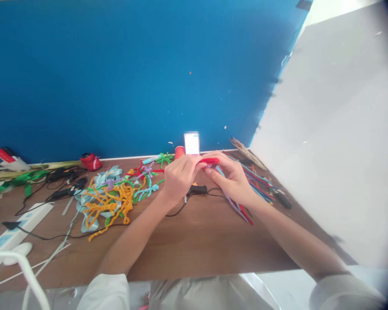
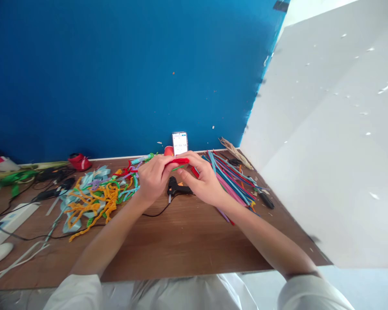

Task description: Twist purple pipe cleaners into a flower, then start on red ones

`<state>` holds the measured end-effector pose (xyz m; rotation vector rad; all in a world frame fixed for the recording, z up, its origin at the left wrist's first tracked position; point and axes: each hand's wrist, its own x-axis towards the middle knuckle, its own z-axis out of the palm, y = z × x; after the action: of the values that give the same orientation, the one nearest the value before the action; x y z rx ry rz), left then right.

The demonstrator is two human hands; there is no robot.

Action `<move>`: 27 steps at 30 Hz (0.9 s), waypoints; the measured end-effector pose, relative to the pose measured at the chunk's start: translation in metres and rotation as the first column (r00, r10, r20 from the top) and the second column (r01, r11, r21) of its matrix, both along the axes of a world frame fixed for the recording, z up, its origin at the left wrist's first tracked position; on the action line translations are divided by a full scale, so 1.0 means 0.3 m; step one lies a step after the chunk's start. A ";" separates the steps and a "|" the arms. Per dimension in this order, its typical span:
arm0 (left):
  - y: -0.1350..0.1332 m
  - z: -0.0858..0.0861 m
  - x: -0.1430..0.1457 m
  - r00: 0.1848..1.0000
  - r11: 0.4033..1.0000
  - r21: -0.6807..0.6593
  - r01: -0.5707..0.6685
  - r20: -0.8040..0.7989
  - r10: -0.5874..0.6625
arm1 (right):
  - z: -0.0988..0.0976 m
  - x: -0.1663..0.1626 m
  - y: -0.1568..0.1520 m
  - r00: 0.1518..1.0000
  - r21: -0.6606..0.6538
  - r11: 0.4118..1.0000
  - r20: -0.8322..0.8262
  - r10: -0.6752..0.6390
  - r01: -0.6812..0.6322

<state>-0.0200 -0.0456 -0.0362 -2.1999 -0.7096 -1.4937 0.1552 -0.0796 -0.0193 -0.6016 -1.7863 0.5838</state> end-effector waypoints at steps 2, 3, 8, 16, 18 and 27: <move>0.008 0.004 -0.008 0.999 0.998 -0.057 -0.027 0.020 0.028 | -0.001 0.001 0.007 1.000 -0.001 1.000 0.005 -0.027 0.027; 0.014 0.007 -0.014 0.998 0.993 -0.111 -0.037 0.056 0.043 | -0.006 0.003 0.016 0.999 -0.014 0.998 0.005 -0.054 0.054; 0.059 0.048 -0.064 0.887 0.891 -0.436 0.124 0.452 0.098 | -0.092 0.029 0.130 0.966 -0.061 0.971 0.134 -0.222 0.232; 0.091 0.088 -0.104 0.763 0.735 -0.507 0.450 0.646 -0.021 | -0.282 0.012 0.394 0.807 -0.014 0.890 0.429 -0.407 0.456; 0.090 0.082 -0.101 0.778 0.702 -0.544 0.460 0.628 -0.023 | -0.307 -0.010 0.427 0.794 0.002 0.894 0.458 -0.399 0.448; 0.076 0.093 -0.101 0.782 0.678 -0.578 0.454 0.623 0.007 | -0.391 -0.068 0.500 0.718 0.004 0.860 0.548 -0.429 0.511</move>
<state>-0.0504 -0.0229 -0.0084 -2.3966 -1.4570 -2.4148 0.1349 0.0705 -0.1367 -1.3916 -1.9920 0.1900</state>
